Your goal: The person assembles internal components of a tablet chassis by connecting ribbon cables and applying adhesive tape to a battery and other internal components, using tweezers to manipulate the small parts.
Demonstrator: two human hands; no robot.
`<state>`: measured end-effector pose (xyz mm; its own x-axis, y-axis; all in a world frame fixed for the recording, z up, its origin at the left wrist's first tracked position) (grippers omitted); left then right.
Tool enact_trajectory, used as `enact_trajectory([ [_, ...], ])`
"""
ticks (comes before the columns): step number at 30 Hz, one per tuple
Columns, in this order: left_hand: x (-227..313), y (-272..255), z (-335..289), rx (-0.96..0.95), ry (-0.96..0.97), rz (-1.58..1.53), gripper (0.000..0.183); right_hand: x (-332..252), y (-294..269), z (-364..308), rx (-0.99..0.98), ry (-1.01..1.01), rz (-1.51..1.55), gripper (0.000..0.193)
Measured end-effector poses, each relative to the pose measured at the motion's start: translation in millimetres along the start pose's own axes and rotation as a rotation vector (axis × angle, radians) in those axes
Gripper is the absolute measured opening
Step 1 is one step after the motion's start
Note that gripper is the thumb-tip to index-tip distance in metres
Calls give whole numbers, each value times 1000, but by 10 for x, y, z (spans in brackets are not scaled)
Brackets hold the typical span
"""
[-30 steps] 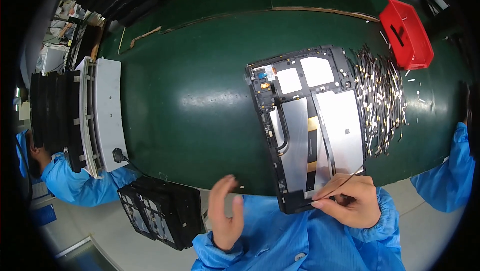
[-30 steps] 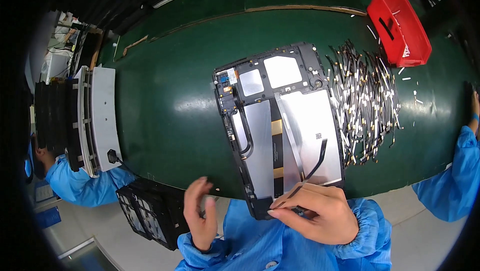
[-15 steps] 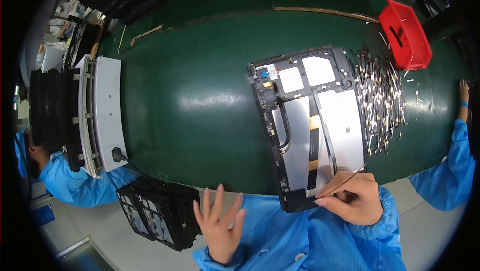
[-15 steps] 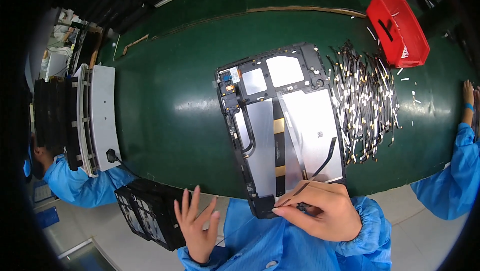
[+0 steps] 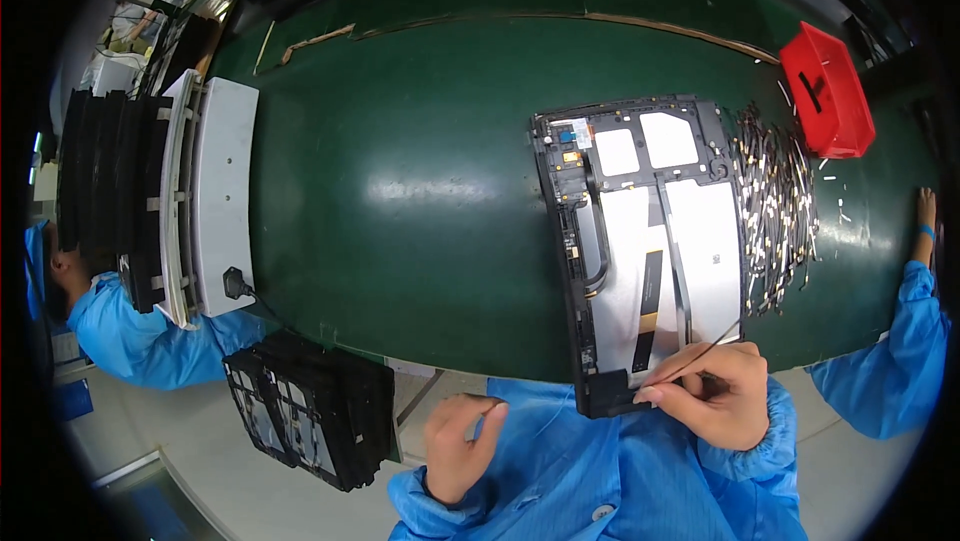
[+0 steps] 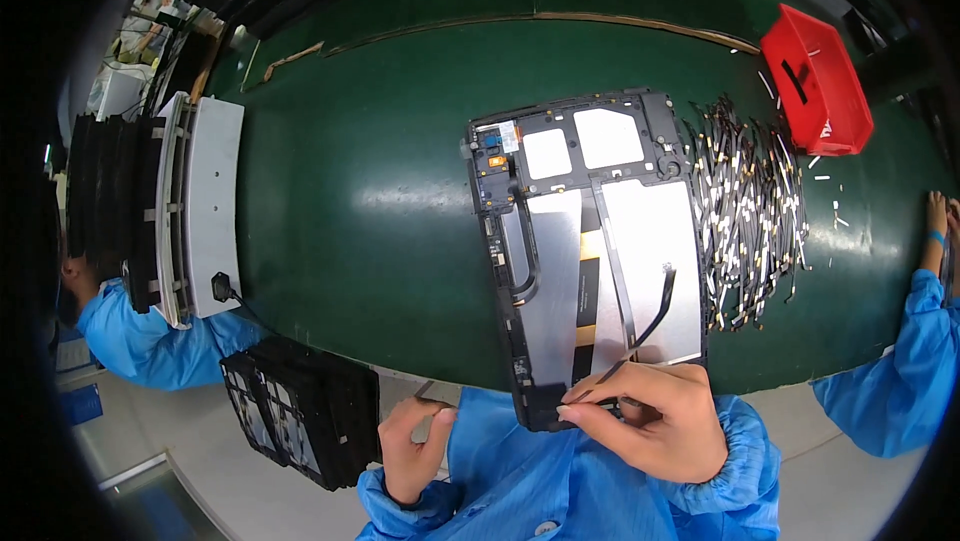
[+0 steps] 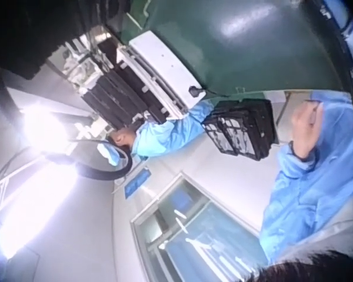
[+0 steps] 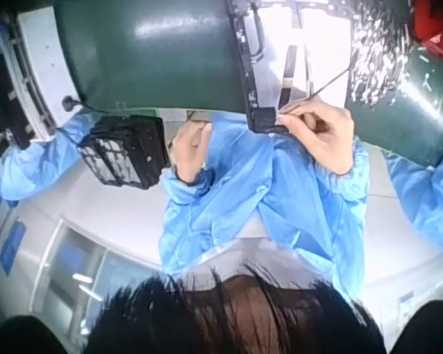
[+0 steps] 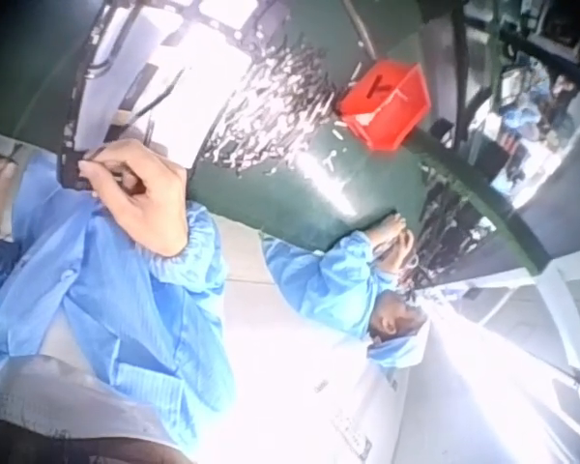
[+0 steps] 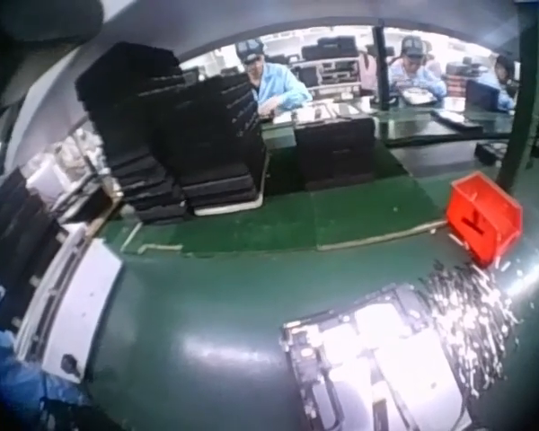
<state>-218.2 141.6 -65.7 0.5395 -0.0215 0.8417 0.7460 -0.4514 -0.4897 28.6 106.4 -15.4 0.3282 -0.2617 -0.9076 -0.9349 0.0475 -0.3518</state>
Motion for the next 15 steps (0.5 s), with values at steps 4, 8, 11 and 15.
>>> enact_trajectory([
  [4,216,60,77,1,61,-223,12,16,13,-4,19,23,-3,11],
  [8,515,372,209,-225,56,-591,32,-55,-16,11,179,-17,-102,11],
  [11,465,506,163,-315,17,-574,44,-50,-31,13,274,-16,-194,10],
  [15,502,525,109,-400,-20,-612,48,-19,-4,30,412,-53,-199,6],
])
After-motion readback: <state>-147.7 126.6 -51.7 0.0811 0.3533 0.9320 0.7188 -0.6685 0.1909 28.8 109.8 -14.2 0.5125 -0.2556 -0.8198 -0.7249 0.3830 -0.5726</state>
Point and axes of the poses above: each hand's wrist, its own z-axis towards the middle knuckle, its own y-axis out of the palm, x = y × z, the point moved 8 cm from there along z, towards the middle knuckle, and after that the axes turned 10 degrees about -z, right-handed, at the moved point
